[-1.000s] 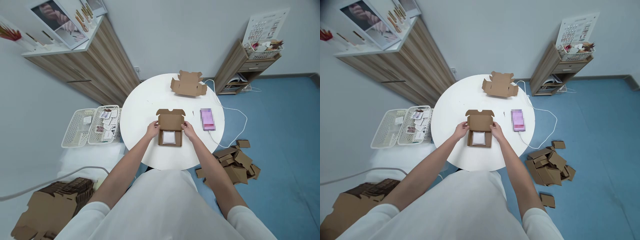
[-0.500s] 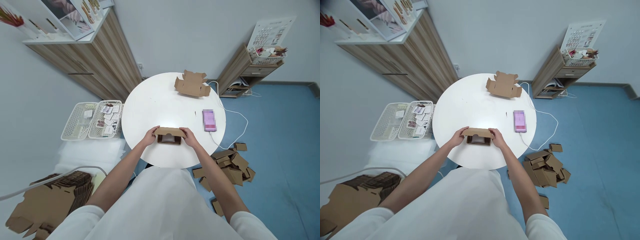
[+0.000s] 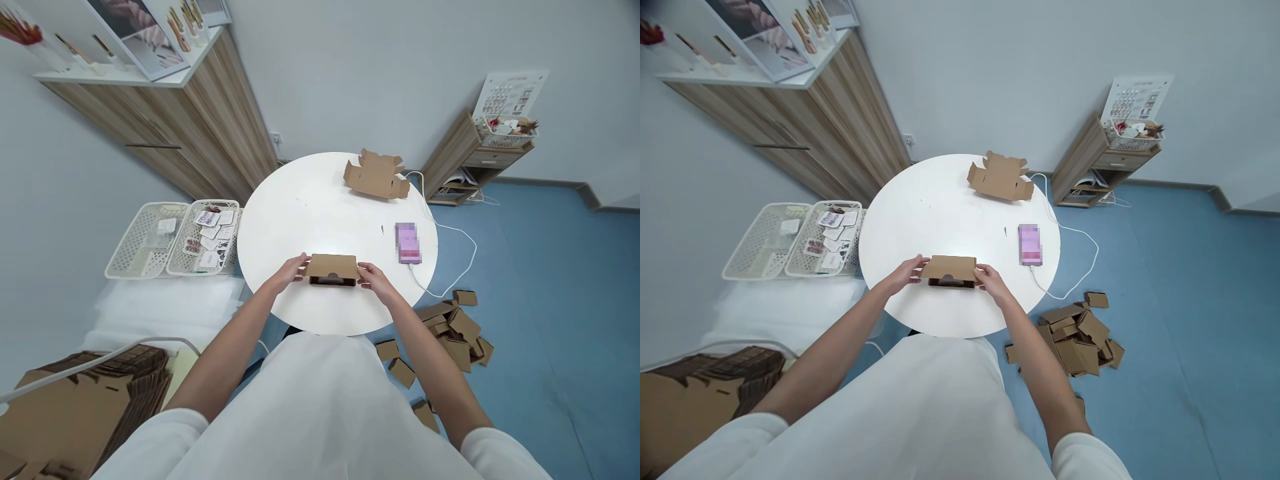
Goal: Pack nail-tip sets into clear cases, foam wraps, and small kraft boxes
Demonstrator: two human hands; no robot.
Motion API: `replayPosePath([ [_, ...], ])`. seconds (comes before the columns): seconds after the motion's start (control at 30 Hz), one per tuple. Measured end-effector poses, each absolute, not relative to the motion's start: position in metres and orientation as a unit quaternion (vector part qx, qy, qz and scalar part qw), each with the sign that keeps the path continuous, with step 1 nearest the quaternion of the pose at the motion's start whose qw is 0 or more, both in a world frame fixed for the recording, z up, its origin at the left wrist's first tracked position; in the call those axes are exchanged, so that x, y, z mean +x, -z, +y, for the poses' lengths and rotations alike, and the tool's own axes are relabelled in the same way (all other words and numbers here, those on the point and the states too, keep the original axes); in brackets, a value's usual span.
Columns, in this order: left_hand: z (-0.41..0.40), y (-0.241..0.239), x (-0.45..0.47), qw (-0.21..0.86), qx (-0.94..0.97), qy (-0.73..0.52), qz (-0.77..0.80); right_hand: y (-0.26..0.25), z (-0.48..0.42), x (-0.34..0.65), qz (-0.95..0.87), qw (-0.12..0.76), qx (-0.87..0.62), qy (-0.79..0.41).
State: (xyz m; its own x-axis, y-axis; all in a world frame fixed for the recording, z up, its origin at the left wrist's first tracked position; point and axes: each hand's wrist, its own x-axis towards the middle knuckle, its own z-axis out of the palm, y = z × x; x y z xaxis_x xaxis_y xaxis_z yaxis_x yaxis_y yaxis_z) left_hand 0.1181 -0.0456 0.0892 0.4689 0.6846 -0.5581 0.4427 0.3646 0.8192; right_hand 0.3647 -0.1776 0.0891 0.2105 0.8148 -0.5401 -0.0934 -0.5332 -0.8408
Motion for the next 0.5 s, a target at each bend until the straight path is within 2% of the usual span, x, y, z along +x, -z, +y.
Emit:
replayPosePath([
  [0.17,-0.063,-0.077,0.125,0.562,0.64,-0.092,0.516,-0.077,-0.185,0.355,-0.304,0.411,-0.692,-0.51],
  [0.37,-0.092,-0.053,0.126,0.398,0.72,-0.056,0.565,-0.045,-0.2,0.34,-0.382,0.329,-0.781,-0.37],
  [0.5,-0.106,-0.047,0.126,0.327,0.752,-0.084,0.566,-0.041,-0.211,0.335,-0.421,0.323,-0.795,-0.294],
])
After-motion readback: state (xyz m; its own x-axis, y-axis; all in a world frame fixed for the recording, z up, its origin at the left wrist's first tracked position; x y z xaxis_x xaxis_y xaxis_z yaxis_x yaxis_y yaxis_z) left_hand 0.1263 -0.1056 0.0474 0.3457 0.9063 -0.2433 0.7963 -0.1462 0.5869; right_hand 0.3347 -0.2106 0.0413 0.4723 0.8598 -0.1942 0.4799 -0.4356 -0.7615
